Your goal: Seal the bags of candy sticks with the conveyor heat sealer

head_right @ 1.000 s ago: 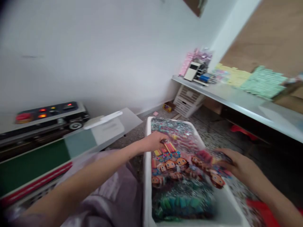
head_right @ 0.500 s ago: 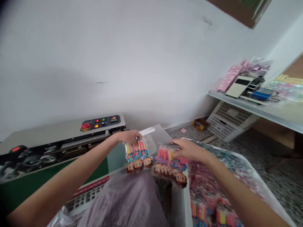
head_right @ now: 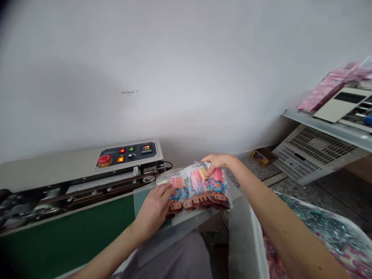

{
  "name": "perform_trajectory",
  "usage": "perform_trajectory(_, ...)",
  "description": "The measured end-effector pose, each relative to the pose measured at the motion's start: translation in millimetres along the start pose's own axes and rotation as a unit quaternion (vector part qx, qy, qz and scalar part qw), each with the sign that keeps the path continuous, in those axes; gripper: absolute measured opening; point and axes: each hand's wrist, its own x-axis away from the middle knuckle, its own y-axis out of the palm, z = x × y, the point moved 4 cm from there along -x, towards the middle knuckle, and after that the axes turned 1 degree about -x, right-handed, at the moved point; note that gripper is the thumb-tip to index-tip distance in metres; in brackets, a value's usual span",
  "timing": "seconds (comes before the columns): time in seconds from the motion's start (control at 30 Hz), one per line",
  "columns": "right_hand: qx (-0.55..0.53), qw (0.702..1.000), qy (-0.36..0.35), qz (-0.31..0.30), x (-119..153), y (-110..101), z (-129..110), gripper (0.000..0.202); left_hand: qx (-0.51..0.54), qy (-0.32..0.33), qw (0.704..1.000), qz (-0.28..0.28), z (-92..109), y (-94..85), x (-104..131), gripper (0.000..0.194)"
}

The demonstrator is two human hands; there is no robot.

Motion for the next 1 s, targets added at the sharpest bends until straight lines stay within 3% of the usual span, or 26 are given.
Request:
perform_trajectory(0.17, -0.08, 0.996, 0.036, -0.009, 0, 9, 14, 0.069, -0.02, 0.019, 0.999, -0.039, -6, 13.5, 29, 0.045)
perform_trajectory(0.3, -0.104, 0.994, 0.029, -0.009, -1, 14, 12, 0.069, -0.03, 0.024, 0.998, -0.058, -7, 13.3, 27, 0.048)
perform_trajectory(0.5, -0.039, 0.999, 0.003, 0.016, -16, 18, 1, 0.058, -0.026, -0.01, 0.998, -0.052, -5, 11.7, 18, 0.045)
perform_trajectory(0.63, 0.013, 0.997, 0.003, 0.072, -2, 22, -7, 0.056, -0.008, -0.013, 0.999, -0.034, -5, 9.4, 20, 0.043)
perform_trajectory(0.73, 0.122, 0.974, -0.001, 0.189, 25, 31, -21, 0.05, 0.015, -0.015, 0.999, -0.026, -10, 5.4, 28, 0.046)
perform_trajectory(0.83, 0.24, 0.93, -0.061, 0.272, 50, 65, -49, 0.041, 0.016, -0.016, 0.999, -0.046, -14, 5.5, 36, 0.049)
perform_trajectory(1.0, 0.297, 0.908, -0.157, 0.251, 56, 153, -97, 0.052, -0.049, -0.001, 0.997, -0.057, -11, 17.3, 44, 0.052)
